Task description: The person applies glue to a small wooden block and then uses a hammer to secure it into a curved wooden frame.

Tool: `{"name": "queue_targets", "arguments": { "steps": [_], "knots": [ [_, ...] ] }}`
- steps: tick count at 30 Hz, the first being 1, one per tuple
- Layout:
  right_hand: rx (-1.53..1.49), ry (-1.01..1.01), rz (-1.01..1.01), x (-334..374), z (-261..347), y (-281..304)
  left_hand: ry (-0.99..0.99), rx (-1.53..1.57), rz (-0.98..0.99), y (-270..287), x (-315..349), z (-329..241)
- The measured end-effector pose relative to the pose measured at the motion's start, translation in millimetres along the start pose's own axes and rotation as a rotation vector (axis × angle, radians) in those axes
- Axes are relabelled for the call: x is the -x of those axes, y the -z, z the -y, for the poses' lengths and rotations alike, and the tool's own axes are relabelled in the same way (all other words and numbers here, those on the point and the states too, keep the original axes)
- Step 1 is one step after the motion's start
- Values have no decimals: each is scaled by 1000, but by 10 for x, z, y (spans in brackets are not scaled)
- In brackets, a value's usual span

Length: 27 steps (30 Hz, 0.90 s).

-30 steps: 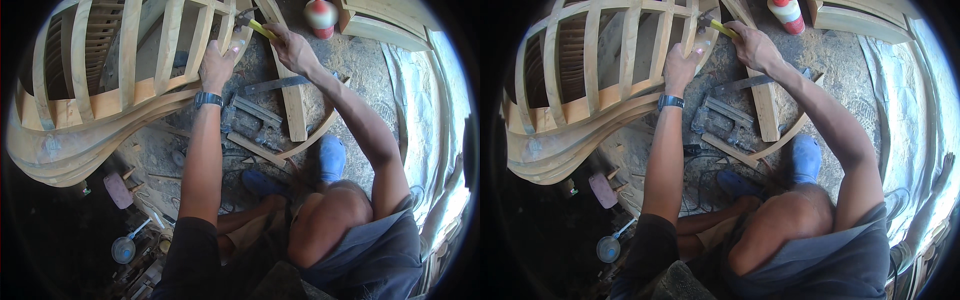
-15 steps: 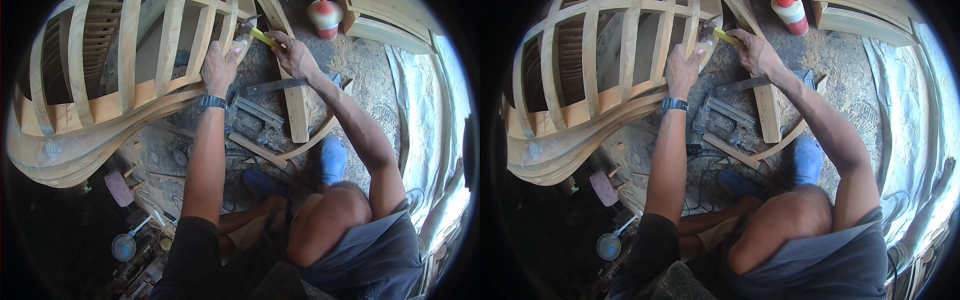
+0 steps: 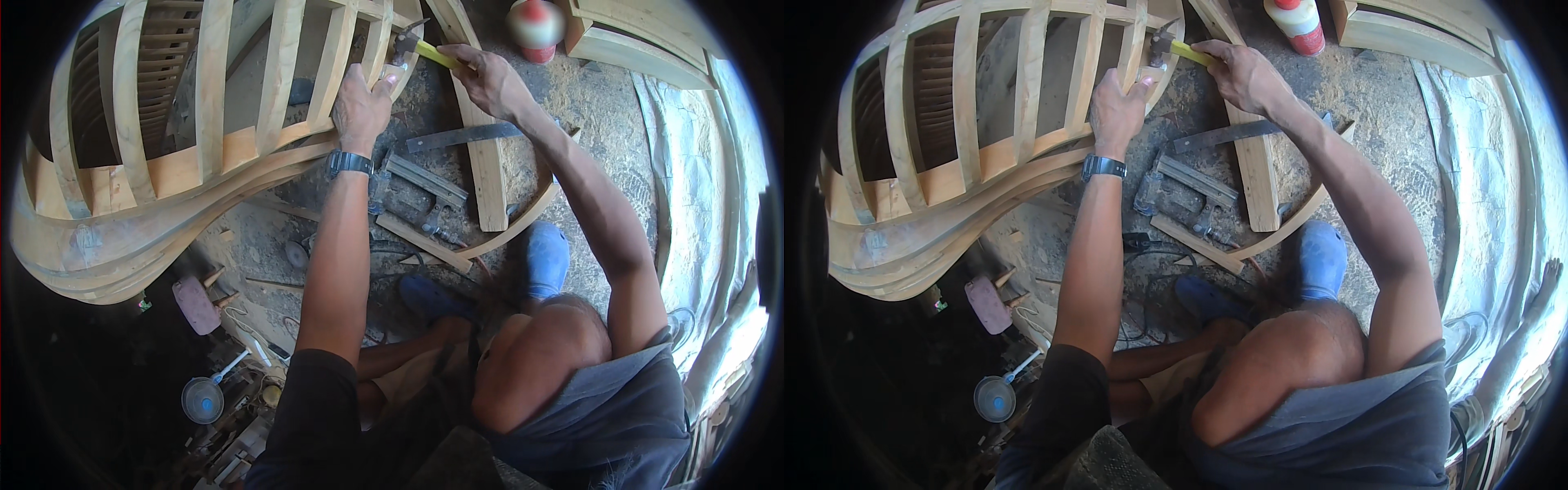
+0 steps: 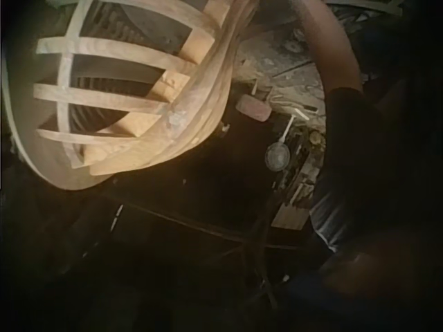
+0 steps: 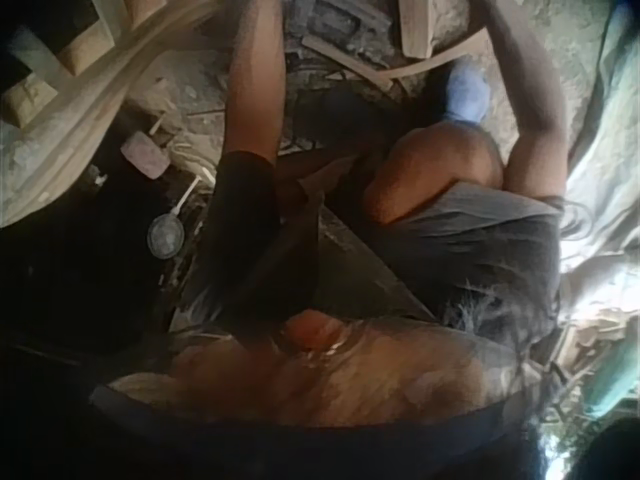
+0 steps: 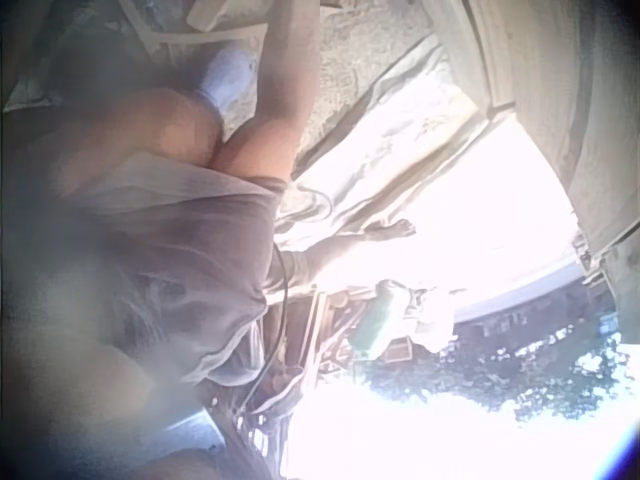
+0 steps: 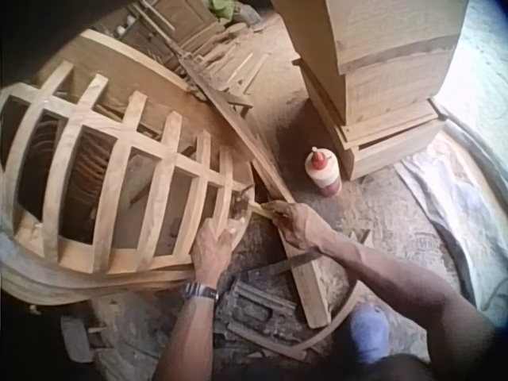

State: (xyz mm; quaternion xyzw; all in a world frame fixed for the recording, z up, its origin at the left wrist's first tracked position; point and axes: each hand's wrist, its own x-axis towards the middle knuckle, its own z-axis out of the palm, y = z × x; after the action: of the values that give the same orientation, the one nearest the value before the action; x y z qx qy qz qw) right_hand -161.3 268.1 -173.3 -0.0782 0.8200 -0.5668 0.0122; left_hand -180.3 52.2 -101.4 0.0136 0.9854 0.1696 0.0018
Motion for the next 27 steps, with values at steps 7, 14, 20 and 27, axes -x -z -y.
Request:
{"name": "queue_targets", "arguments": {
  "steps": [7,14,20,27],
  "knots": [
    [42,5,19,21,-47,2,23,-20,28,23,10,-19],
    [-86,-59,-131,141,54,-74,54,20,46,44,-7,-3],
    [-208,-129,-253,247,123,-101,1,64,-24,53,18,-10],
    [-191,-84,-234,485,196,-149,92,131,33,54,-15,-23]
  ]
}}
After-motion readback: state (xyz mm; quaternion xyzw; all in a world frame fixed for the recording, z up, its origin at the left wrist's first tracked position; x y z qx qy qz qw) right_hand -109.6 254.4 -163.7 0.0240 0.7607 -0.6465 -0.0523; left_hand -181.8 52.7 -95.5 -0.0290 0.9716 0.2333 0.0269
